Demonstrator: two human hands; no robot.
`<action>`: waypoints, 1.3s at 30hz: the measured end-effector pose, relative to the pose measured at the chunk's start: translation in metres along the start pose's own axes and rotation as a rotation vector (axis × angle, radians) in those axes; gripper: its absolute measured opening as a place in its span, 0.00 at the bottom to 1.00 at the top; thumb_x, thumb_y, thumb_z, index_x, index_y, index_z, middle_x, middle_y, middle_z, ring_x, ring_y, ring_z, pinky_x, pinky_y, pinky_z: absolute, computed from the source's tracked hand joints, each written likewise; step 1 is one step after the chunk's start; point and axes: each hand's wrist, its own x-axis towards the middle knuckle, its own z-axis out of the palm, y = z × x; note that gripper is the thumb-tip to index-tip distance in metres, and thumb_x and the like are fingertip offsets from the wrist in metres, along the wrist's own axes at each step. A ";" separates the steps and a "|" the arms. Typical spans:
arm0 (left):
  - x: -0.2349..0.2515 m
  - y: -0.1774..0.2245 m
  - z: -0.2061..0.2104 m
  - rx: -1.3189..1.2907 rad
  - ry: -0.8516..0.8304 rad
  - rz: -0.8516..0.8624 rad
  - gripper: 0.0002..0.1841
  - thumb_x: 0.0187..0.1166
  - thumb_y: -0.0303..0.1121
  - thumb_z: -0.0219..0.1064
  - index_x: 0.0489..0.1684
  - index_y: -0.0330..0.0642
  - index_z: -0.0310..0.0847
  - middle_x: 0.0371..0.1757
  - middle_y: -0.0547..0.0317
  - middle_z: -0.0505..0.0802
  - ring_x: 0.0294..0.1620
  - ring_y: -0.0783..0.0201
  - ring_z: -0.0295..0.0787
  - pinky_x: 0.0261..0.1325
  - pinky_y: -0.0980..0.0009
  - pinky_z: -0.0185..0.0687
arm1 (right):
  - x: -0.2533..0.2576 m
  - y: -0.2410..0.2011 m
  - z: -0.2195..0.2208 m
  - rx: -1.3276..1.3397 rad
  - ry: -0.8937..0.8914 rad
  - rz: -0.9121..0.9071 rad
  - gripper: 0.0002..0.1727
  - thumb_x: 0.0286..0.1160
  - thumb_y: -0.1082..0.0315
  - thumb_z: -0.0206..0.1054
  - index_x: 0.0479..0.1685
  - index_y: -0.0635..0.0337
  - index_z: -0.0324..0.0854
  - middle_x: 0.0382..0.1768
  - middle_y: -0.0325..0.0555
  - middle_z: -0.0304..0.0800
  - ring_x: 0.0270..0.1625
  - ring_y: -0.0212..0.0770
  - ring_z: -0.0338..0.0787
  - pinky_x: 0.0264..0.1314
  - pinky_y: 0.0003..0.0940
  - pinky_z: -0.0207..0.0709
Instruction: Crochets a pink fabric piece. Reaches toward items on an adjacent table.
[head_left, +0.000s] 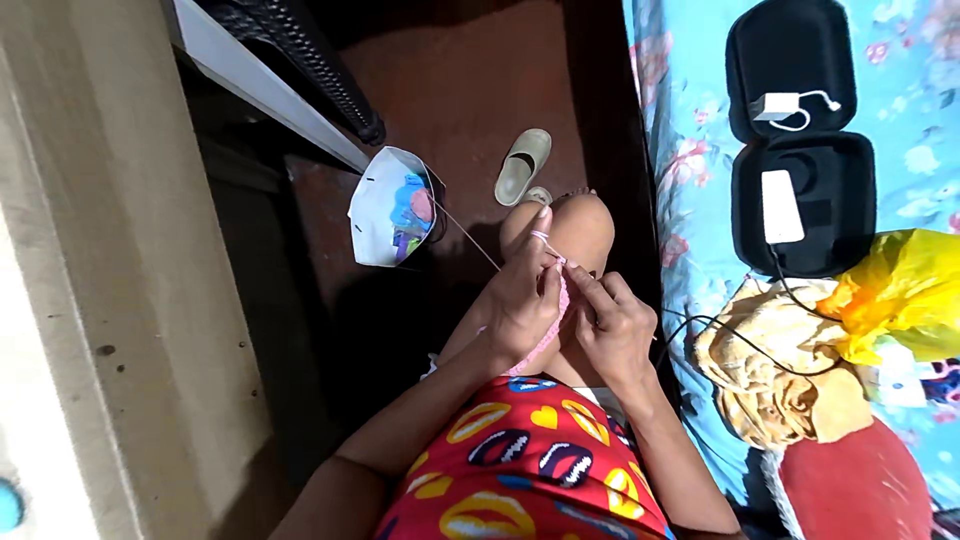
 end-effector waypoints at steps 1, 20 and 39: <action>0.001 0.002 -0.001 -0.017 -0.014 -0.042 0.37 0.75 0.21 0.65 0.89 0.30 0.56 0.32 0.57 0.89 0.25 0.74 0.79 0.32 0.81 0.77 | 0.000 0.000 -0.001 -0.010 -0.003 -0.005 0.19 0.71 0.72 0.64 0.59 0.56 0.94 0.27 0.50 0.85 0.21 0.43 0.82 0.19 0.35 0.72; 0.000 0.008 -0.007 0.151 -0.084 -0.011 0.32 0.78 0.22 0.62 0.86 0.31 0.64 0.47 0.45 0.91 0.33 0.64 0.83 0.38 0.73 0.81 | -0.001 0.005 0.004 -0.025 -0.007 -0.064 0.18 0.71 0.72 0.66 0.58 0.55 0.94 0.28 0.51 0.85 0.23 0.46 0.84 0.19 0.37 0.73; -0.006 0.007 -0.006 -0.257 -0.052 -0.220 0.36 0.77 0.20 0.65 0.90 0.40 0.60 0.38 0.58 0.92 0.31 0.75 0.85 0.38 0.79 0.83 | 0.001 0.002 0.003 0.274 -0.052 0.115 0.20 0.72 0.75 0.63 0.59 0.58 0.93 0.32 0.47 0.86 0.28 0.37 0.84 0.27 0.33 0.77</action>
